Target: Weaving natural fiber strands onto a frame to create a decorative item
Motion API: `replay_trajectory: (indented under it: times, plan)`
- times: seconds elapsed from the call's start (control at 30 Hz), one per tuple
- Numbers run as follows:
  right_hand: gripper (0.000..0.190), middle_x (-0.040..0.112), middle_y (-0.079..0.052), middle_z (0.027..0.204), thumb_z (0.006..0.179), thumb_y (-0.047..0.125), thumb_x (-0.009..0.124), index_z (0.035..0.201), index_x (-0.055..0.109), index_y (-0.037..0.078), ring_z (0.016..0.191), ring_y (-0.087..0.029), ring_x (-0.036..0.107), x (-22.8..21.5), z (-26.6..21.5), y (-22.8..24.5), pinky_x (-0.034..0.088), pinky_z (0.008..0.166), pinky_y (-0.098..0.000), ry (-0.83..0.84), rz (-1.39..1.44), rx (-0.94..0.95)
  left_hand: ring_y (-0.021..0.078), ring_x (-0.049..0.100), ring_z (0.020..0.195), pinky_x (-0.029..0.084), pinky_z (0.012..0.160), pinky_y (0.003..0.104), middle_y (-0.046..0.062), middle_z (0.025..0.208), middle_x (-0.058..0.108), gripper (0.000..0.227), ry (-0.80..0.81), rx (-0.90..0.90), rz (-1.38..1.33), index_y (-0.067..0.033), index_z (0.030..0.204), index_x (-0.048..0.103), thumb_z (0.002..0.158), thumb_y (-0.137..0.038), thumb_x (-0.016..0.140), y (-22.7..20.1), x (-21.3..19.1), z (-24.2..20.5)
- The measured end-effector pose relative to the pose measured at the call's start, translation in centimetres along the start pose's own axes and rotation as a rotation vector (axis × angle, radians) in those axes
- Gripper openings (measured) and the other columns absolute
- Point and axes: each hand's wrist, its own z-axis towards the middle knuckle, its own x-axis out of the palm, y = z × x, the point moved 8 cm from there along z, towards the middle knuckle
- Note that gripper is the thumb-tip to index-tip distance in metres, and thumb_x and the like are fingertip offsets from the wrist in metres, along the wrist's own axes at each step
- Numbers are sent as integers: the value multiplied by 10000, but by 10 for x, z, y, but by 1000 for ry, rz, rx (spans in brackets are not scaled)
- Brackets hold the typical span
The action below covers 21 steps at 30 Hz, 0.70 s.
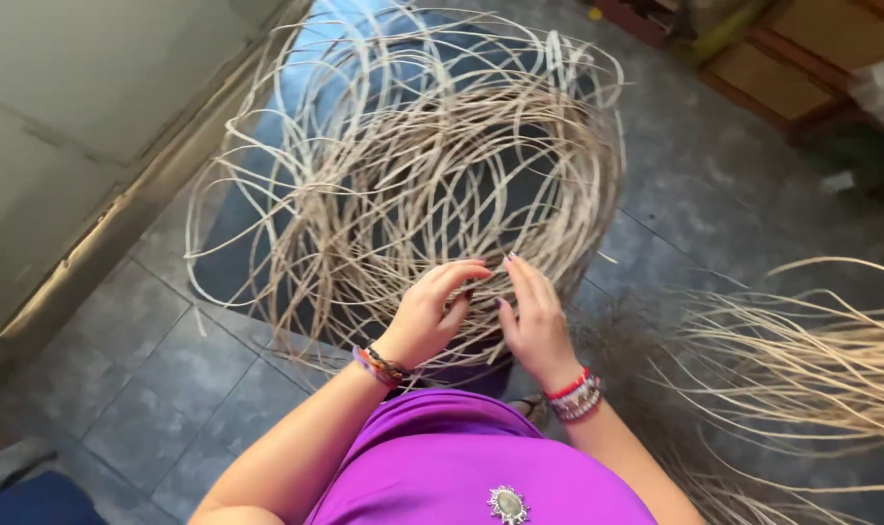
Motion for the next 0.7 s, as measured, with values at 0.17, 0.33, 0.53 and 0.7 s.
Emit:
replay_trajectory:
  times: [0.17,0.33,0.53,0.7]
  plan:
    - [530,566,-274,1374,930,175,649,1431,547,34,1263,-454,568,124,26,-22,438,1088,-524,238,-15,26,346,645,1194,518,1003,472,86,1257,690,465,-73,-89,33,-165,1265,681,862,8,527,28,-50,-12]
    - [524,594,-214,1339,882,247,704,1382,619,117,1191,-404,633,203,24,-80,507,1018,-481,315,30,207,316,655,1179,523,997,449,54,1256,687,382,-96,-149,42,-187,1233,692,906,-39,559,47,-75,-22]
    - [200,724,-82,1025,943,0,677,1131,682,67,859,-138,693,127,52,-50,591,740,-234,-111,928,700,260,665,803,555,747,375,100,933,746,240,150,-442,-235,-126,1047,743,981,-214,530,72,-51,-32]
    - [172,444,-12,777,1049,-5,483,1153,497,131,560,-72,372,60,62,-6,316,478,-175,-182,1406,757,383,573,1215,425,1078,539,367,1391,518,771,479,-719,-899,-38,1594,342,1051,-569,479,67,45,-54]
